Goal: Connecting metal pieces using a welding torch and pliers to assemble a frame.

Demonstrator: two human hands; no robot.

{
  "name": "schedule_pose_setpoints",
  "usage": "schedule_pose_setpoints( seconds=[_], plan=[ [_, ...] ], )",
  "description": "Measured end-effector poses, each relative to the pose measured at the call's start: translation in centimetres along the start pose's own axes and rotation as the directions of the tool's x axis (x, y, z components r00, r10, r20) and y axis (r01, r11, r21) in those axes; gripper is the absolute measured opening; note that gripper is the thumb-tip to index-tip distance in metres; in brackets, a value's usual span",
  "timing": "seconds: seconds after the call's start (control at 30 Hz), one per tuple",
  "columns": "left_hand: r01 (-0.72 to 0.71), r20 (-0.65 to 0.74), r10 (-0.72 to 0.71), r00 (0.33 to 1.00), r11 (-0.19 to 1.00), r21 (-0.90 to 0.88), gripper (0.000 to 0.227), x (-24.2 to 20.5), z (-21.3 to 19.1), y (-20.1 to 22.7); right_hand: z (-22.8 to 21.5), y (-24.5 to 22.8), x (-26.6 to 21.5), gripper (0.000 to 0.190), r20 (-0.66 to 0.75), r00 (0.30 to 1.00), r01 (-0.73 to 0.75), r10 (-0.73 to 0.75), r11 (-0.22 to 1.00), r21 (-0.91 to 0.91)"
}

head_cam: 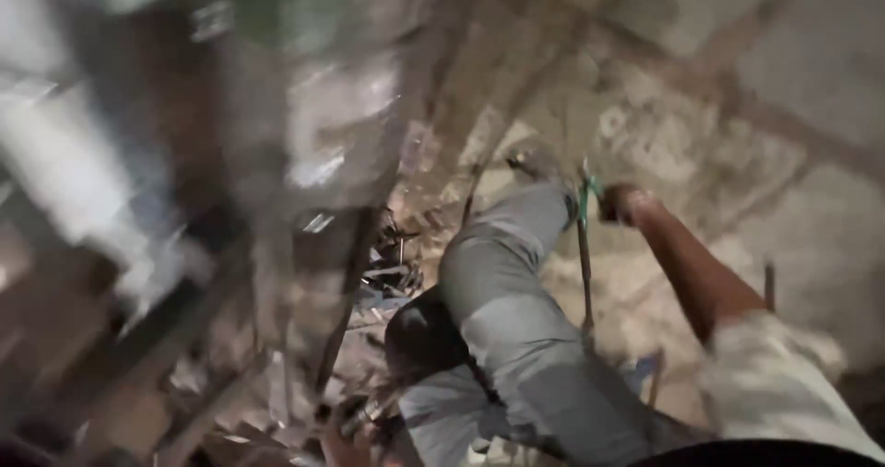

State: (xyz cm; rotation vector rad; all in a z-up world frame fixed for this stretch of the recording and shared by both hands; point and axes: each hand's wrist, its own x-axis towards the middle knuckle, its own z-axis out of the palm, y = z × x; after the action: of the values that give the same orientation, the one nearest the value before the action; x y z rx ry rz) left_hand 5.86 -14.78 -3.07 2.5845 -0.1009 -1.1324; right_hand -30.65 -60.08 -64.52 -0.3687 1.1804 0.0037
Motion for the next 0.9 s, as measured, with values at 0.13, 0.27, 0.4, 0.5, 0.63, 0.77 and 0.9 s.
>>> schedule_pose_setpoints(
  seconds=[0.13, 0.27, 0.4, 0.5, 0.63, 0.77, 0.9],
  plan=[
    [-0.041, -0.132, 0.006, 0.991, 0.964, -0.262, 0.037, 2.1, 5.1, 8.6, 0.3, -9.2, -19.0, 0.035, 0.489, 0.847, 0.272, -0.207, 0.96, -0.064],
    [-0.231, -0.196, 0.166, 0.967, 0.893, -0.386, 0.024, 1.0, 5.8, 3.9, 6.1, -16.1, -32.2, 0.039, 0.374, 0.921, 0.28, -0.11, 0.854, -0.438],
    [-0.41, -0.415, 0.293, 0.862, 0.883, -0.228, 0.036, -0.7, 3.8, 2.0, 15.0, -19.2, -44.1, 0.027, 0.607, 0.574, 0.815, -0.55, 0.307, -0.492],
    [-0.593, -0.575, 0.468, 0.671, 0.804, -0.037, 0.05, -1.8, 3.1, -3.6, 23.7, -18.5, -49.9, 0.021, 0.685, 0.422, 0.682, -0.593, -0.29, -0.671],
    [-0.61, -0.666, 0.302, 0.682, 0.737, -0.291, 0.057, -0.8, 2.7, -12.0, 33.4, -16.5, -49.9, 0.014, 0.883, 0.115, 0.077, -0.455, -0.882, -0.464],
    [-0.655, -0.726, 0.238, 0.645, 0.662, -0.365, 0.056, -3.5, 4.4, -17.5, 39.7, -20.0, -49.6, 0.014, 0.891, 0.286, -0.067, -0.353, -0.935, -0.349],
    [-0.708, -0.715, 0.233, 0.659, 0.512, -0.486, 0.051, -6.6, 4.7, -17.7, 43.6, -20.3, -52.5, 0.017, 0.925, 0.176, -0.05, -0.336, -0.942, -0.333]
  ],
)
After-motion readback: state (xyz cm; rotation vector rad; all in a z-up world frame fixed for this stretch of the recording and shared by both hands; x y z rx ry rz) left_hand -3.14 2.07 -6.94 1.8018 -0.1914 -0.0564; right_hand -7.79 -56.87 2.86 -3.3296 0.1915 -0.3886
